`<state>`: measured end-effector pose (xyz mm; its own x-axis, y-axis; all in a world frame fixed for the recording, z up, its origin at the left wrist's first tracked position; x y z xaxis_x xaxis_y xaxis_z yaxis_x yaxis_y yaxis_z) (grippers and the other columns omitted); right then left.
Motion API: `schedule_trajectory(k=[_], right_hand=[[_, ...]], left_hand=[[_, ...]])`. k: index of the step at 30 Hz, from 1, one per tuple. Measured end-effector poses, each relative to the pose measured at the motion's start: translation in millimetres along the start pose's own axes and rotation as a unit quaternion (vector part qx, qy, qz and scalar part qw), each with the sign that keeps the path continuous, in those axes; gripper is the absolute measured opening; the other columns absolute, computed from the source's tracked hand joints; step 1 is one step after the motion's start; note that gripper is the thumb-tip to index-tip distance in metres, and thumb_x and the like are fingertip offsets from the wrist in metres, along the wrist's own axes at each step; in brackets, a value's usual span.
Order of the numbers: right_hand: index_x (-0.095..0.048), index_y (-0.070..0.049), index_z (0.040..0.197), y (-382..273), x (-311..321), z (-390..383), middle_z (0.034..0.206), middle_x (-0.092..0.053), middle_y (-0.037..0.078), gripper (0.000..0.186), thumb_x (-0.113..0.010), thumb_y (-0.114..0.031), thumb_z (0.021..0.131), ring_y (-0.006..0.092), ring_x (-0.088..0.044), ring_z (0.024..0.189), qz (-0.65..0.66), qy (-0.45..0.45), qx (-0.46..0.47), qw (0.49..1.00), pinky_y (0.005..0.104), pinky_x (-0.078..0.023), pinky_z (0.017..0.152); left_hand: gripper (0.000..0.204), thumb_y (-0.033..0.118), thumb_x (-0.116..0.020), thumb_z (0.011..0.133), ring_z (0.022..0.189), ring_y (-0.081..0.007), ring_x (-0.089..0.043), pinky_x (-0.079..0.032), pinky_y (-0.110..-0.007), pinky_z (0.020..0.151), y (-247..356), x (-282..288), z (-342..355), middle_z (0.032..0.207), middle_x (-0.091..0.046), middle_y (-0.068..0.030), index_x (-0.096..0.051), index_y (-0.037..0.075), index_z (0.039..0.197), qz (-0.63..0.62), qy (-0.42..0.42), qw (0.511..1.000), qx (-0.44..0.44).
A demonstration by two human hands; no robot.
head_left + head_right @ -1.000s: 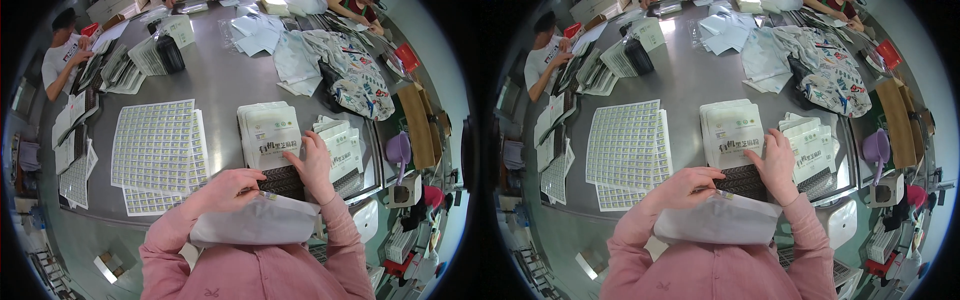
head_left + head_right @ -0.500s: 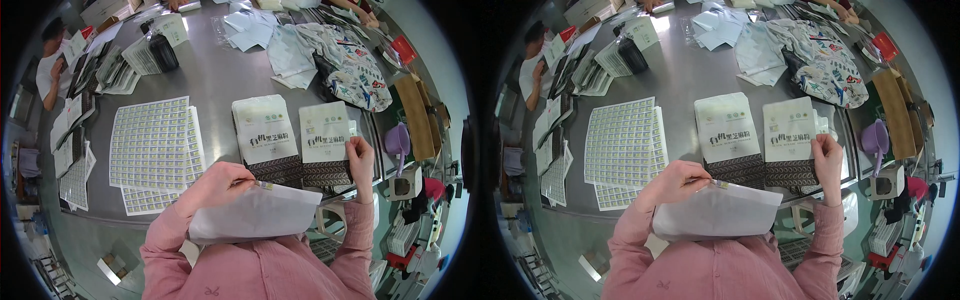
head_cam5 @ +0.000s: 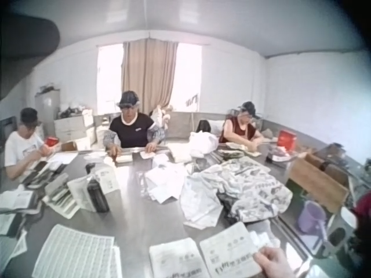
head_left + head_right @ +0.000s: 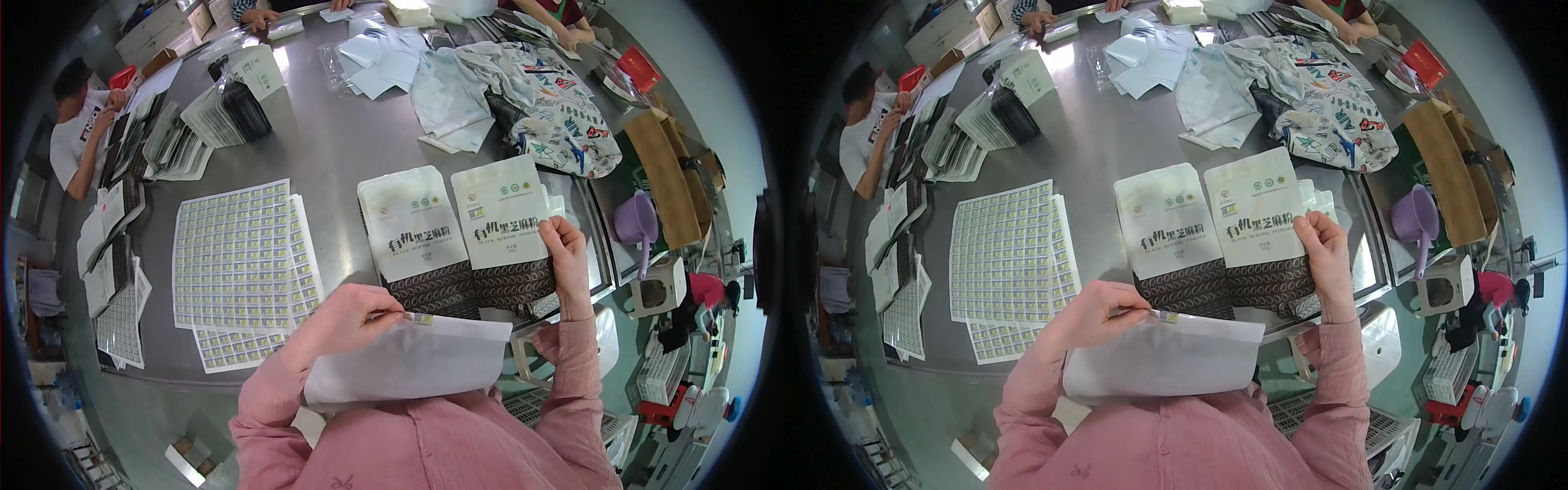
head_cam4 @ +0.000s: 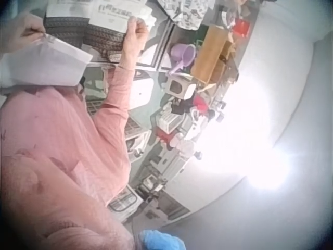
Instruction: Sorting through stacks of white paper bags and applying small green circular stickers to the packaging.
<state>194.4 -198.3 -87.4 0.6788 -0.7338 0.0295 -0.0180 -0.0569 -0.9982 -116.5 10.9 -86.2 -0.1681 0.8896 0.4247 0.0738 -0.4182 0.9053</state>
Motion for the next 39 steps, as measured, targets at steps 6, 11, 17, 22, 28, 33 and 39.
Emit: schedule_trajectory(k=[6,11,17,22,28,33,39], right_hand=[[-0.064,0.003,0.126,11,30,-9,0.105,-0.070,0.011,0.036,-0.067,-0.021,0.100,0.0205,-0.065,0.091,-0.377,0.092,0.106,0.915,0.0330,-0.050,0.083],[-0.055,0.003,0.136,-55,-77,-60,0.122,-0.066,0.023,0.057,-0.078,-0.013,0.087,0.0382,-0.066,0.109,-0.484,-0.076,0.218,0.844,0.0460,-0.051,0.094],[-0.071,-0.001,0.099,-37,-109,-70,0.089,-0.073,0.013,0.023,-0.081,-0.011,0.081,0.0300,-0.071,0.074,-0.311,-0.258,0.067,0.912,0.0354,-0.055,0.065],[-0.072,0.002,0.105,-38,-119,-72,0.103,-0.072,0.014,0.025,-0.079,-0.006,0.082,0.0277,-0.072,0.095,-0.363,-0.234,0.201,0.879,0.0340,-0.056,0.082],[-0.073,-0.002,0.103,-33,-125,-75,0.107,-0.072,0.011,0.026,-0.080,-0.010,0.080,0.0307,-0.071,0.093,-0.269,-0.247,0.157,0.918,0.0378,-0.055,0.079],[-0.072,0.000,0.097,-27,-125,-75,0.104,-0.073,0.012,0.017,-0.077,-0.006,0.083,0.0297,-0.071,0.096,-0.293,-0.240,0.135,0.916,0.0378,-0.057,0.082],[-0.069,0.001,0.092,-41,-125,-63,0.088,-0.073,0.010,0.006,-0.072,0.001,0.087,0.0213,-0.073,0.081,-0.245,-0.168,0.136,0.945,0.0338,-0.058,0.074]], left_hand=[[0.012,0.006,-0.071,0.091,0.072,-0.0243,-0.067,-0.051,-0.033,0.064,3,3,-1,0.084,-0.072,-0.0121,-0.075,-0.002,0.099,0.000,0.016,1.000,0.006],[0.013,0.005,-0.071,0.090,0.076,-0.0237,-0.069,-0.053,-0.033,0.067,2,0,4,0.088,-0.074,-0.0135,-0.075,-0.003,0.101,-0.004,0.011,1.000,0.026],[0.018,0.007,-0.074,0.088,0.075,-0.0211,-0.072,-0.055,-0.033,0.068,0,8,-4,0.084,-0.074,-0.0165,-0.073,-0.003,0.103,-0.061,0.054,0.995,0.058],[0.016,0.008,-0.072,0.088,0.069,-0.0207,-0.069,-0.053,-0.032,0.066,5,18,-5,0.080,-0.073,-0.0156,-0.073,-0.003,0.100,0.014,0.018,0.992,0.124],[0.015,0.009,-0.071,0.091,0.068,-0.0214,-0.068,-0.053,-0.033,0.065,2,20,-5,0.078,-0.072,-0.0136,-0.074,-0.001,0.101,0.015,0.010,0.993,0.115],[0.016,0.010,-0.071,0.092,0.067,-0.0216,-0.067,-0.052,-0.033,0.065,-2,21,-7,0.078,-0.072,-0.0131,-0.074,-0.001,0.102,0.016,0.004,0.996,0.087],[0.014,0.008,-0.071,0.090,0.073,-0.0241,-0.069,-0.055,-0.034,0.071,-3,23,-6,0.085,-0.073,-0.0136,-0.073,-0.002,0.100,-0.017,-0.012,0.993,0.113]])
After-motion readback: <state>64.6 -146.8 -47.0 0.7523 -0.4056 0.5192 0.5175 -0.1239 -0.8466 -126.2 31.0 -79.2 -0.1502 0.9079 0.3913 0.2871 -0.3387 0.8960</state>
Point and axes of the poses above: each hand's wrist, its own z-axis towards the middle knuckle, its own x-axis out of the back of the hand, y = z × x, the point moved 2 cm from there along z, towards the middle knuckle
